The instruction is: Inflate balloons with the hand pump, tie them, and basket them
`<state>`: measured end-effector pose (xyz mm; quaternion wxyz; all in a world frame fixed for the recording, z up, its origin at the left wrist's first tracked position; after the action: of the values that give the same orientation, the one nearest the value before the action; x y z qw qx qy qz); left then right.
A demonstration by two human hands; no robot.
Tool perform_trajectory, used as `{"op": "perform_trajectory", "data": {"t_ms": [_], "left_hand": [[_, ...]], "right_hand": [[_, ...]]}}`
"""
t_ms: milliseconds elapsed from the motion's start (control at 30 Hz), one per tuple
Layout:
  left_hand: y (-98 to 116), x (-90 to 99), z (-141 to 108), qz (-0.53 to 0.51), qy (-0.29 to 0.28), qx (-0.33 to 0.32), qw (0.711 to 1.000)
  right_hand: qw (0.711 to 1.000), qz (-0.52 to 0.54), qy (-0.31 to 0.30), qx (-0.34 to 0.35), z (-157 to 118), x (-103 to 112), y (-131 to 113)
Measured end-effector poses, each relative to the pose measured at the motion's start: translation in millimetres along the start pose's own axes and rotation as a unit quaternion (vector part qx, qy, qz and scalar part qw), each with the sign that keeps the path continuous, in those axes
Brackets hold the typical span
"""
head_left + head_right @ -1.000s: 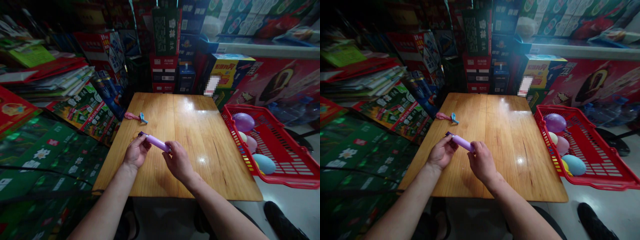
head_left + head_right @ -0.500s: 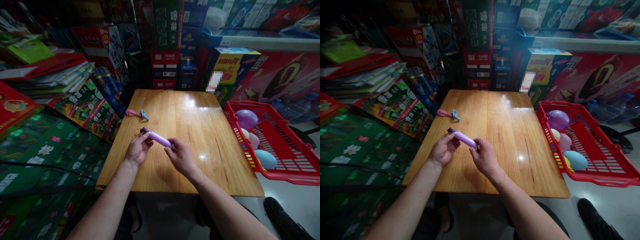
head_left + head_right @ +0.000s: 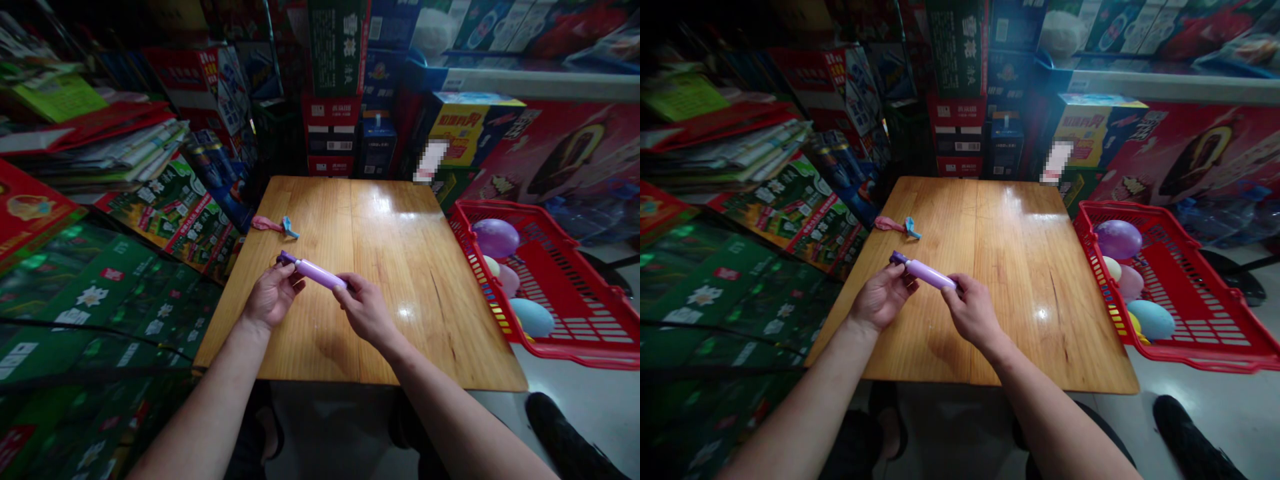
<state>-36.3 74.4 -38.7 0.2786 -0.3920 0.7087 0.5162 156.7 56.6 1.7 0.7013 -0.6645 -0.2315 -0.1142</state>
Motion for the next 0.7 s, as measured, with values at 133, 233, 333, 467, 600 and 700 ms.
{"op": "perform_trajectory", "data": {"t_ms": [133,233,333,467,600,700], "left_hand": [[10,1.4,0,0.036,-0.013,-0.016,0.999],[17,0.2,0,0.070,-0.028,-0.044,0.996],[21,-5.4,-2,0.095,-0.047,-0.064,0.992],[20,-9.6,-6,0.125,-0.055,-0.061,0.989],[19,-9.7,-8,0.140,-0.062,-0.062,0.986],[17,-10.6,-7,0.141,-0.073,-0.060,0.985]], "right_hand": [[0.999,0.028,-0.023,-0.017,3,2,3],[0.998,0.047,-0.045,-0.024,4,3,1],[0.996,0.055,-0.065,-0.033,4,3,0],[0.995,0.049,-0.082,-0.040,5,3,3],[0.997,0.022,-0.066,-0.013,6,7,2],[0.999,0.004,-0.032,0.016,6,12,-3]]}}
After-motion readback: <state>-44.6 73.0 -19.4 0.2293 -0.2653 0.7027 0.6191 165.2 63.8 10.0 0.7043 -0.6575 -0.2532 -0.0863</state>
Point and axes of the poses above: each hand's wrist, its own z-axis towards the middle knuckle, its own x-axis out of the back of the hand, y = z × x, the point moved 8 cm from there along z, towards the middle knuckle, and after that the axes turned 11 degrees about -z, right-handed, at the moved point
